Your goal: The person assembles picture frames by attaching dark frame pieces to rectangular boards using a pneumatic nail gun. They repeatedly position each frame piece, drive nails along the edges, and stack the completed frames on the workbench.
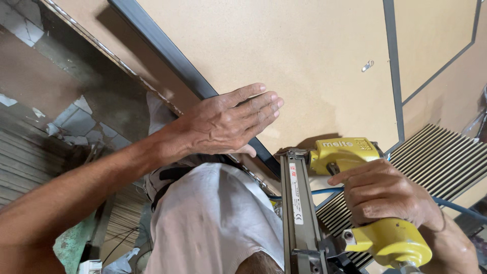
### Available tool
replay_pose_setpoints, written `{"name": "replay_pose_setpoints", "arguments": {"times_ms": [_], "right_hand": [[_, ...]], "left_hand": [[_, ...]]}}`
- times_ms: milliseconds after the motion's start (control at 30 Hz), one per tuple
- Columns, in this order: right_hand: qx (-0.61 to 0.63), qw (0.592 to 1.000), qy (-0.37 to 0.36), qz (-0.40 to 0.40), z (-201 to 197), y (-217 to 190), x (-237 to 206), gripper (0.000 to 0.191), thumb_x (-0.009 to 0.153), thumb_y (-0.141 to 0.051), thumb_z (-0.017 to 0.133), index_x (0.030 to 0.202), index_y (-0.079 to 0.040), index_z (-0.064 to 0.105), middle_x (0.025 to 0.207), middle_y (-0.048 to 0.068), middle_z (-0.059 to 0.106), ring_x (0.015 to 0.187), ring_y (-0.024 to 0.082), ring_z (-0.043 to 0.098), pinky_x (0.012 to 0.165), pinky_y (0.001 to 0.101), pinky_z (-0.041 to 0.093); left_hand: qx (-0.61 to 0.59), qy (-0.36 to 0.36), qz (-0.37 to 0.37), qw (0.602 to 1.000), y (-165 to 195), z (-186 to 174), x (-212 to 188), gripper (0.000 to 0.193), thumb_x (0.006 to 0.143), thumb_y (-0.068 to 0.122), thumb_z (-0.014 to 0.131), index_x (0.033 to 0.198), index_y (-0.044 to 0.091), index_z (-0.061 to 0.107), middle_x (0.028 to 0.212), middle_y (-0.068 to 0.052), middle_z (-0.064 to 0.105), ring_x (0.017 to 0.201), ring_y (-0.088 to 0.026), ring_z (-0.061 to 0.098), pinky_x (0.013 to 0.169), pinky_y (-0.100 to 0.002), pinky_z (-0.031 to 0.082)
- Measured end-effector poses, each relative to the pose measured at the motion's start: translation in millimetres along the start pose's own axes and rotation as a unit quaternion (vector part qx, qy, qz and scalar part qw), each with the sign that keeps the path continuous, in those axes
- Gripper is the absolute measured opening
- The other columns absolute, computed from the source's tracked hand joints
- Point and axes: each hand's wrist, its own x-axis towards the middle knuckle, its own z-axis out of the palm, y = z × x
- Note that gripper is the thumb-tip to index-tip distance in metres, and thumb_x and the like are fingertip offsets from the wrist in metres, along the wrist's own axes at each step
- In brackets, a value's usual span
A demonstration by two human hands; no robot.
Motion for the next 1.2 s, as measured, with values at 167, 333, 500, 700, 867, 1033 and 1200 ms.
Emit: {"name": "replay_pose_setpoints", "arguments": {"times_ms": [167, 333, 500, 700, 867, 1033, 1200], "right_hand": [[-0.068, 0.994, -0.027, 0.076, 3.2, -12.0, 0.7, 0.052, 0.083, -0.065, 0.074, 0.07, -0.015, 0.068, 0.063, -0.003, 0.069, 0.063, 0.016, 0.076, 0.08, 0.0484, 0.067], [-0.036, 0.999, -0.028, 0.029, -4.6, -12.4, 19.7, 0.047, 0.086, -0.06, 0.072, 0.075, -0.014, 0.067, 0.066, -0.002, 0.069, 0.066, 0.017, 0.075, 0.089, 0.0543, 0.066], [0.031, 0.998, 0.056, 0.014, 5.9, -17.9, 27.0, 0.048, 0.097, -0.051, 0.061, 0.081, -0.006, 0.068, 0.06, -0.002, 0.065, 0.058, 0.016, 0.072, 0.089, 0.0572, 0.066], [0.028, 0.989, 0.135, 0.054, 46.3, -19.8, -31.7, 0.041, 0.096, -0.047, 0.064, 0.072, -0.014, 0.062, 0.054, -0.004, 0.057, 0.051, 0.011, 0.068, 0.09, 0.056, 0.068], [-0.004, 0.987, 0.148, 0.057, 79.8, -12.7, -101.7, 0.044, 0.098, -0.051, 0.062, 0.077, -0.012, 0.066, 0.055, -0.004, 0.06, 0.052, 0.01, 0.068, 0.091, 0.0556, 0.065], [0.009, 0.991, 0.119, 0.057, 90.3, -8.6, -139.9, 0.044, 0.099, -0.052, 0.061, 0.076, -0.015, 0.066, 0.057, -0.006, 0.06, 0.054, 0.009, 0.07, 0.094, 0.0556, 0.063], [-0.013, 0.997, 0.048, 0.053, 83.6, -4.6, -148.4, 0.042, 0.095, -0.052, 0.068, 0.075, -0.015, 0.069, 0.059, -0.004, 0.066, 0.056, 0.012, 0.072, 0.091, 0.0557, 0.065]], "left_hand": [[-0.01, 0.006, 0.004, 1.0, 0.2, 0.3, -0.6, 0.088, 0.083, 0.071, 0.057, 0.136, 0.002, 0.062, 0.146, -0.011, 0.06, 0.138, -0.024, 0.052, 0.122, -0.041, 0.03], [-0.022, -0.001, 0.004, 1.0, -0.2, -2.4, 0.4, 0.088, 0.083, 0.071, 0.057, 0.135, 0.001, 0.062, 0.145, -0.012, 0.06, 0.137, -0.024, 0.052, 0.122, -0.042, 0.031], [-0.05, 0.006, 0.014, 0.999, -3.5, -3.5, 3.4, 0.087, 0.085, 0.069, 0.059, 0.136, -0.001, 0.062, 0.145, -0.014, 0.06, 0.137, -0.026, 0.052, 0.12, -0.042, 0.032], [-0.052, -0.028, 0.016, 0.998, 32.6, 6.5, 4.1, 0.072, 0.086, 0.056, 0.061, 0.134, 0.003, 0.061, 0.145, -0.011, 0.06, 0.138, -0.024, 0.05, 0.122, -0.037, 0.033], [-0.073, 0.069, 0.038, 0.994, 72.6, 18.3, 17.5, 0.051, 0.099, 0.037, 0.066, 0.134, 0.001, 0.06, 0.139, -0.012, 0.063, 0.137, -0.026, 0.052, 0.123, -0.036, 0.037], [-0.157, 0.057, -0.025, 0.986, 87.2, 11.7, 7.6, 0.048, 0.095, 0.033, 0.072, 0.132, 0.004, 0.064, 0.139, -0.008, 0.063, 0.136, -0.023, 0.055, 0.122, -0.037, 0.04], [-0.146, 0.046, -0.031, 0.988, 87.3, 8.1, 4.4, 0.046, 0.09, 0.028, 0.073, 0.13, 0.006, 0.068, 0.14, -0.007, 0.063, 0.134, -0.022, 0.057, 0.118, -0.037, 0.04]]}}
